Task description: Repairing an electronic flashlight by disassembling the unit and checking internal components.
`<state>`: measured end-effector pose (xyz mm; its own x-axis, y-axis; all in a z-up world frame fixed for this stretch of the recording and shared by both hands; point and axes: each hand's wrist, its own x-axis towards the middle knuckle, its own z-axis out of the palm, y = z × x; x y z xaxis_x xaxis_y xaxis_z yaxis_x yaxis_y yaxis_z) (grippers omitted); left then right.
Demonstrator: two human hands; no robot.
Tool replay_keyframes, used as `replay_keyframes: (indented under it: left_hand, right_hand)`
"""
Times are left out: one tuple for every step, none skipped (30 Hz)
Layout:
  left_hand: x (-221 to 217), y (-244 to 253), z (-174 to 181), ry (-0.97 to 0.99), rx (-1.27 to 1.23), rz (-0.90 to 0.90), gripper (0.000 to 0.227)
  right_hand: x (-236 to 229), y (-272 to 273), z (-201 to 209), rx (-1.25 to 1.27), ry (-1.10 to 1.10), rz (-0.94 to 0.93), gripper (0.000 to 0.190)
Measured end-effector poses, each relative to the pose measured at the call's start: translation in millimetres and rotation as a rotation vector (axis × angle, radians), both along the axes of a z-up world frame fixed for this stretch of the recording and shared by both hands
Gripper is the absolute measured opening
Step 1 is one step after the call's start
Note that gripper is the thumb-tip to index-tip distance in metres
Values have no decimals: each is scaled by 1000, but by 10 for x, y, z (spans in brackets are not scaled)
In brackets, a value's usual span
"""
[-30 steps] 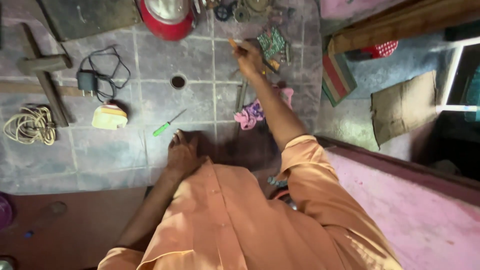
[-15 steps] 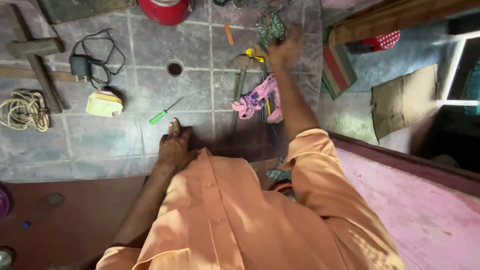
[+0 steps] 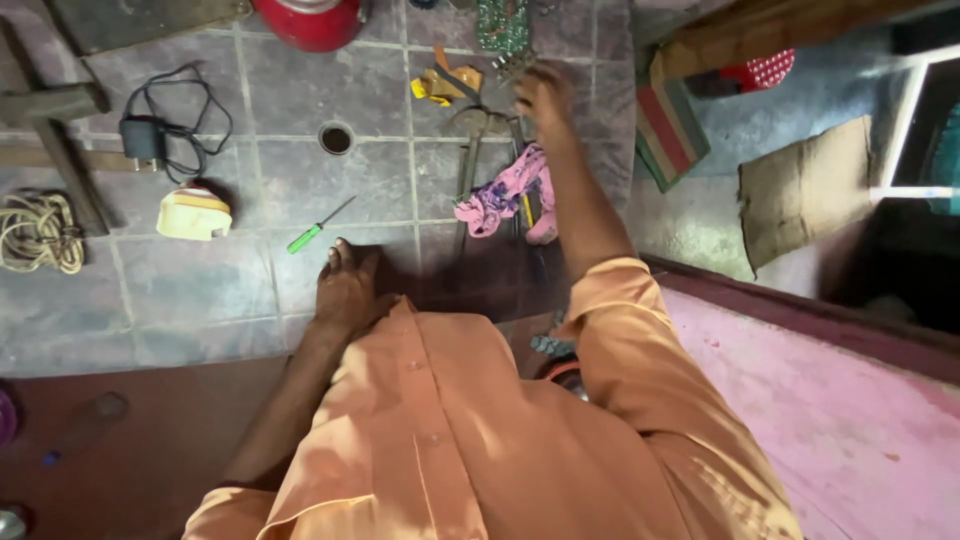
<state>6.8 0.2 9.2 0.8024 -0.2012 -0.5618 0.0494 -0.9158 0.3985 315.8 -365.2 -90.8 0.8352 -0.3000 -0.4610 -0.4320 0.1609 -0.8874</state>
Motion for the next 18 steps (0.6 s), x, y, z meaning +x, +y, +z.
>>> replay_keyframes:
  left_hand:
    - [7,7,-7,-4,3,10,96]
    - [12,15,-15,8,7,-9,96]
    - [8,12,-23,22,9,-33,95]
    - [14,16,19,20,9,-30,95]
    - [24,3,58,29,17,-30,96]
    - [35,-13,98,37,24,-30,97]
    - [31,-19,73,35,25,-29,97]
    - [25,-23,51,28,38,-48,97]
    - [30,-24,24,18,51,-68,97]
    - [31,-16,44,14,52,-66,97]
    - [47,-15,61,25,52,-71,98]
    - [60,-11,80,36,52,-75,100]
    - [48,8,104,29,53,-69,100]
    - [35,31,126,9,5,-34,100]
    - [2,55,148,-8,-43,4,100]
    - [4,75,184,-12,-43,12,100]
    - [0,86,220,34,-9,13,98]
    - [-1,99,253,81,24,14,95]
  right_hand:
    - [-13,-120,-288,3,-4,10,28]
    - [-23,-238,-577,-36,-106,6,24]
    - [-68,-391,-863,-77,-207,-5,20]
    - [-121,-309,-831,-76,-209,-2,20]
    - [-193,-268,-790,-292,-315,55,15]
    - [-265,-229,-747,-509,-420,112,10]
    - [-344,-37,-516,-508,-422,112,10]
    - [-426,157,-283,-710,-465,295,16]
    - [-497,354,-49,-910,-504,480,23]
    - [-560,546,157,-910,-508,479,23]
    - [-605,732,371,-955,-434,577,34]
    - [-656,922,585,-998,-359,675,51]
    - [-685,972,621,-1000,-368,677,51]
    - [-716,1026,654,-1212,-420,721,52]
    - [-763,1086,679,-1423,-470,764,54]
    - [-763,1052,582,-1423,-479,768,54]
    - [-763,1013,484,-1415,-440,776,50]
    - [-759,975,386,-1406,-402,783,45]
